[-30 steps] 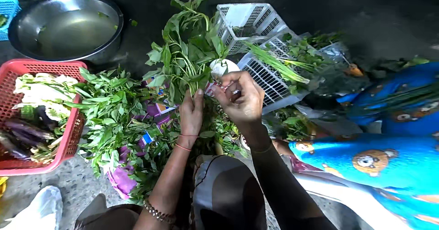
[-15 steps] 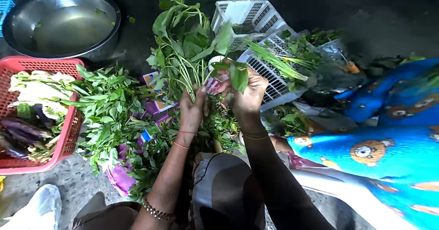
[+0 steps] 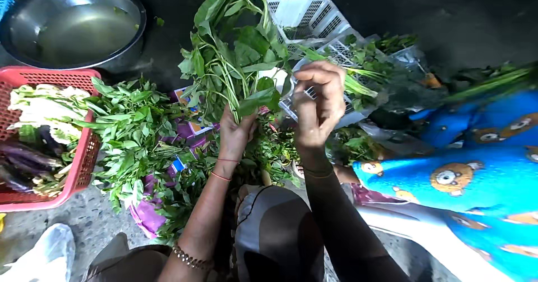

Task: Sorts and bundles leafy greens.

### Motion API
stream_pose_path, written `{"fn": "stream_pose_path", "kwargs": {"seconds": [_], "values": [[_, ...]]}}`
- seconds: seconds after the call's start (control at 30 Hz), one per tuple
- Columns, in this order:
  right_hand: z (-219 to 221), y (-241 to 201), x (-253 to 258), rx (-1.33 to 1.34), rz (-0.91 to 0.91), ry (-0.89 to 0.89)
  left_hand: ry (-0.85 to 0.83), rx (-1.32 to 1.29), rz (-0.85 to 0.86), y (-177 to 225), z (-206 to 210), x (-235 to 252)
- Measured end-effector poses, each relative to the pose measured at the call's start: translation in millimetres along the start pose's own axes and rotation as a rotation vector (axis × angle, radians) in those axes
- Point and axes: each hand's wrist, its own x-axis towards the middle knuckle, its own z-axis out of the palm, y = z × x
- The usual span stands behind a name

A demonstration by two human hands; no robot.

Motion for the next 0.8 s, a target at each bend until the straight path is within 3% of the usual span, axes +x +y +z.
{"fn": "stream_pose_path", "kwargs": {"seconds": [0.1,0.17,0.3,0.53,0.63,0.8], "values": [[-0.1,-20.2,10.7,-0.216,0.043,-0.02,-0.002,0.043,0.006,-3.6,-1.8,-1.5],[2.7,-22.2,12.3,-0.298,0.212,-0.107,-0.001,0.019,0.012,-5.2,-0.5,-1.4],[2.8,-10.7,10.3,0.013,0.429,-0.184,-0.018,-0.009,-0.003,2.5,-0.2,-0.9],[-8.6,0.1,18.9,0.269,0.526,-0.152,-0.048,0.043,0.006,1.7,-3.7,-0.5],[-5.7,11.6,23.5,0.163,0.443,-0.129,-0.067,0.033,-0.003,4.8,-3.1,-0.9],[3.8,23.9,20.9,-0.325,0.176,-0.065,-0.091,0.039,-0.032,9.8,-1.6,-1.8]]}}
